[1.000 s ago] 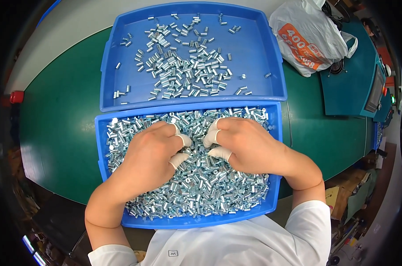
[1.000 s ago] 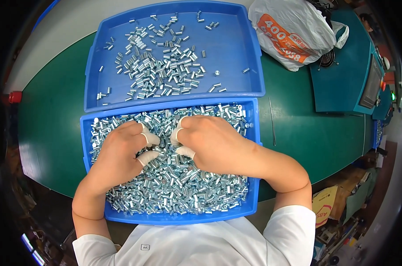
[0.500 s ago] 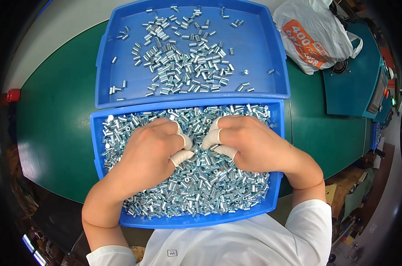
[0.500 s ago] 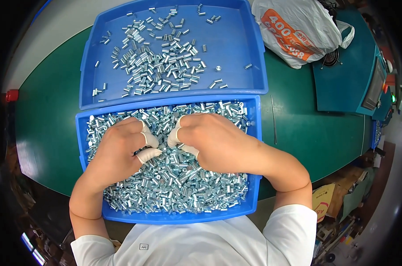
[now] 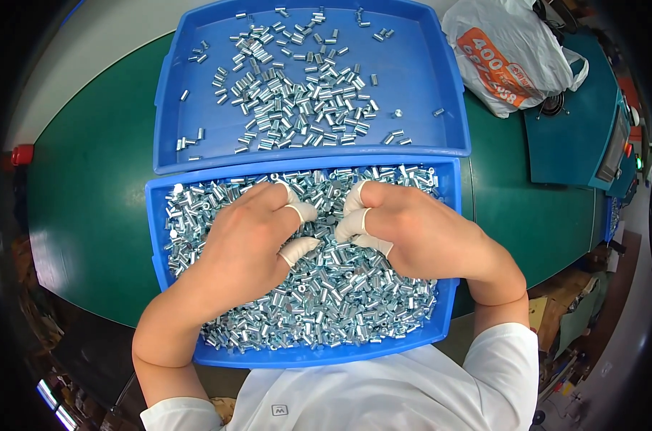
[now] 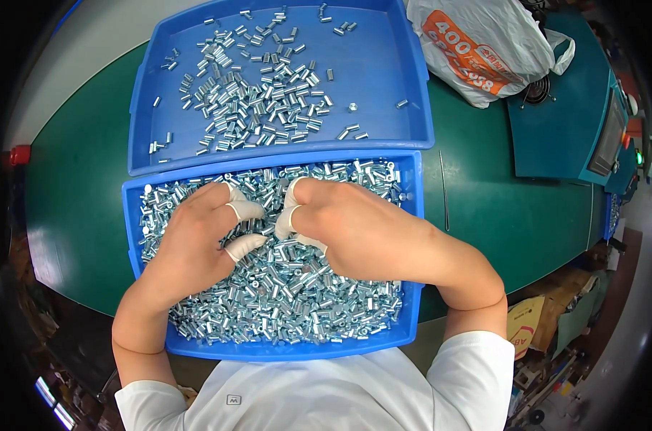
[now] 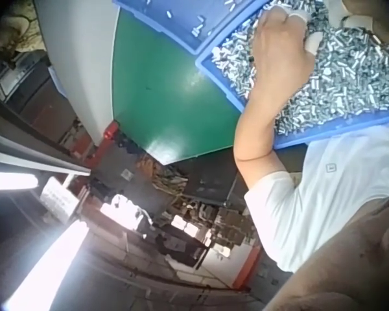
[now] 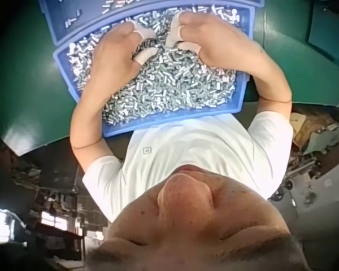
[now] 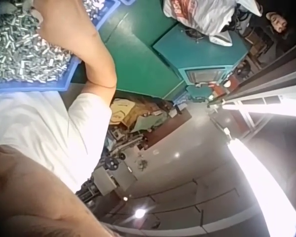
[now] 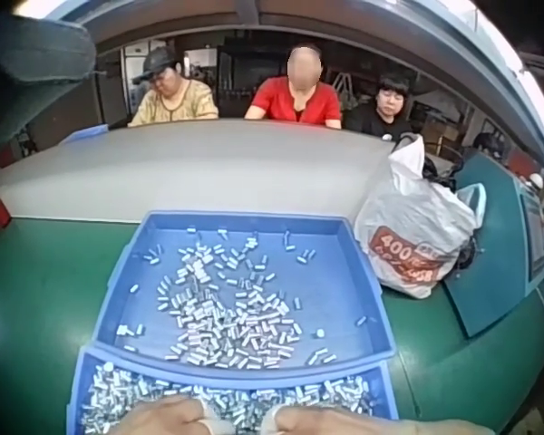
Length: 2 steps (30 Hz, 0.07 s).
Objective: The person is inspecting and sorting small screws or bolts within blue plastic bins at a factory workstation.
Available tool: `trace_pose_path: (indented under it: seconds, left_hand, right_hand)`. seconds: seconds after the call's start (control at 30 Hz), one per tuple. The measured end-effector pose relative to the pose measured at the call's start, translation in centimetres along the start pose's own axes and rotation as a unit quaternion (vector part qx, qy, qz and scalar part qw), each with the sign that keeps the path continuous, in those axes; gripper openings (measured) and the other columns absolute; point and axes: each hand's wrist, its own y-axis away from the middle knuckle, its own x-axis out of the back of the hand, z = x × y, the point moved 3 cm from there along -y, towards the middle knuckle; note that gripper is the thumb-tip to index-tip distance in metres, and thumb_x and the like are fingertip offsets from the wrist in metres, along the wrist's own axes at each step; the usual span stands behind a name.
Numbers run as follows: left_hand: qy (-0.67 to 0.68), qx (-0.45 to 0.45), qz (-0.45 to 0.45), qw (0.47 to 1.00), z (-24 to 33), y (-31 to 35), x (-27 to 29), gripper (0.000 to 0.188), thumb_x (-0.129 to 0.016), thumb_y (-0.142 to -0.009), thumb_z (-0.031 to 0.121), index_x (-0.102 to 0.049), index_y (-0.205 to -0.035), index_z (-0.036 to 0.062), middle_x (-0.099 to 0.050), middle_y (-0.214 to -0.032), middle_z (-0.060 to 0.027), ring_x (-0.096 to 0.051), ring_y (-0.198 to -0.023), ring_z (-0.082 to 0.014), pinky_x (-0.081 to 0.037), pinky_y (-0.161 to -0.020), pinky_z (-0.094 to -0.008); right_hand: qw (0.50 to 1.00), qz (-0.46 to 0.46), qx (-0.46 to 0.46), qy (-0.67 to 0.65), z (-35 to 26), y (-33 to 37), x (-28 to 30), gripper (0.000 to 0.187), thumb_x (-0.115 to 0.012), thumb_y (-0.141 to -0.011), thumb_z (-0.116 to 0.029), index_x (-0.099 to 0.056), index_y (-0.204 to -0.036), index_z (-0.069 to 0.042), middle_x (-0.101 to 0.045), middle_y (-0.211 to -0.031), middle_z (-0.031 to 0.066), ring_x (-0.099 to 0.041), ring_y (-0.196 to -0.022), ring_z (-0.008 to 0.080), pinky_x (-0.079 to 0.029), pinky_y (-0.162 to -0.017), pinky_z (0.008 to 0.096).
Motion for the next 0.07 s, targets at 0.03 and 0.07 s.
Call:
trace_pose_path:
  seconds: [0.03,0.07]
  left_hand:
    - [-0.002,-0.013,-0.001,1.000,-0.02,0.05,-0.19,0.034,-0.086,-0.075,0.011,-0.071,-0.105,0.0041,-0.061,-0.087,-0.0117,-0.061,-0.083,-0.0343,-0.051,-0.072,-0.0446]
    - [-0.003,-0.012,-0.002,1.000,-0.04,0.08,-0.19,0.034,-0.086,-0.075,0.011,-0.071,-0.105,0.0041,-0.061,-0.087,-0.0117,-0.061,-0.083,-0.0343,-0.051,-0.072,-0.0446]
  right_hand:
    - [1.000,-0.013,0.004,-0.006,0.08,0.00,-0.01,0.039,-0.066,-0.075,0.014,-0.073,-0.109,-0.003,-0.064,-0.104,0.0140,-0.065,-0.097,0.0357,-0.053,-0.080,0.0423]
    - [0.999,-0.048,-0.014,0.012,0.03,-0.12,0.05,0.038,-0.068,-0.076,0.012,-0.073,-0.110,-0.004,-0.064,-0.107,0.0154,-0.066,-0.099,0.0368,-0.054,-0.081,0.0424]
